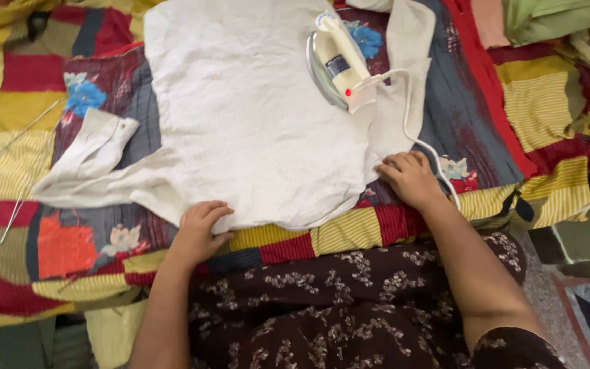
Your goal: The person irons a white long-sleeved shirt on a bed, smoothing the sleeves and body with an electric iron. They reposition the garment multiple times to flatten different sections and continue ironing until the end of the clip.
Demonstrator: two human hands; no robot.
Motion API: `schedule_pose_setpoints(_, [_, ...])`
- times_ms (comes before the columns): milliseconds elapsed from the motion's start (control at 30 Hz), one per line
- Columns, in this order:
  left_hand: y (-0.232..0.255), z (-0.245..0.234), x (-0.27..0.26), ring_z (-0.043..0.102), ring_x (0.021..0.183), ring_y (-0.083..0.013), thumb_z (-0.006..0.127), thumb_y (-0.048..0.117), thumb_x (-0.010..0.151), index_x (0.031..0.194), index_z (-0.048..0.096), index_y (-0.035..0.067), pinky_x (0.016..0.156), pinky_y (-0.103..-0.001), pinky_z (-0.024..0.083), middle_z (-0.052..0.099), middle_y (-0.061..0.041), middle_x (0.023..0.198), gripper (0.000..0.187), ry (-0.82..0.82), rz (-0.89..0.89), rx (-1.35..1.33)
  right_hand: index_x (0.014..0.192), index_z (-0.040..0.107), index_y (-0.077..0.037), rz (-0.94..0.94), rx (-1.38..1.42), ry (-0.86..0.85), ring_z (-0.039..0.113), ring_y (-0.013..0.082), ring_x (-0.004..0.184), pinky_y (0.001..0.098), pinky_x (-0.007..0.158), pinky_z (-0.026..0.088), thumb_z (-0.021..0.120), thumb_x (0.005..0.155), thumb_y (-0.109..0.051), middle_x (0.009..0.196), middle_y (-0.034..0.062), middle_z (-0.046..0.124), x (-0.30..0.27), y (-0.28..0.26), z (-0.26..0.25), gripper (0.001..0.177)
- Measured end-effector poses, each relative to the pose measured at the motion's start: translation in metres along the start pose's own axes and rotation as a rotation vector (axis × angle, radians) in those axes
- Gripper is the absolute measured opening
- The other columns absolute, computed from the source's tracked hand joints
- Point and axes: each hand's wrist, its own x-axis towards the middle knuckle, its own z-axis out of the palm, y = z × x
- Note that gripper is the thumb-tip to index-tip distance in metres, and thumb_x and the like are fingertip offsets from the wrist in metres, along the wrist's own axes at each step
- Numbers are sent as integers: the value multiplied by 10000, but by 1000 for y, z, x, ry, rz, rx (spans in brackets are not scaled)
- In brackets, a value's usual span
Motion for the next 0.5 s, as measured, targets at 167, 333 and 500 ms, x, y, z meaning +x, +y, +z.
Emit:
schedule_pose_setpoints(167, [-15, 22, -25, 631, 1132, -244, 774, 113, 802, 1049, 749, 174, 961, -443, 462, 722, 6, 1119, 256, 217, 90, 204, 1014, 758, -241, 25, -97, 166, 626, 144, 1206, 464, 1104, 353, 684, 845, -83, 1149, -58, 695, -9, 4, 1, 243])
schedule_pose_setpoints(333, [-24, 24, -46, 645, 1058, -230, 731, 79, 803, 963, 748, 180, 966, -442, 456, 719, 36, 1034, 190, 321, 4, 301, 954, 771, -286, 240, -115, 243, 586, 179, 1227, 488, 1048, 298, 700, 851, -80, 1096, -56, 668, -35, 32, -16, 241])
schedule_pose_setpoints(500, [-10, 20, -44, 651, 1084, -207, 717, 126, 803, 985, 742, 210, 1012, -468, 444, 722, 45, 1072, 203, 197, 25, 413, 986, 739, -286, 204, -177, 132, 597, 119, 1259, 489, 1139, 306, 688, 860, -60, 1144, -112, 681, -38, 21, 0, 264])
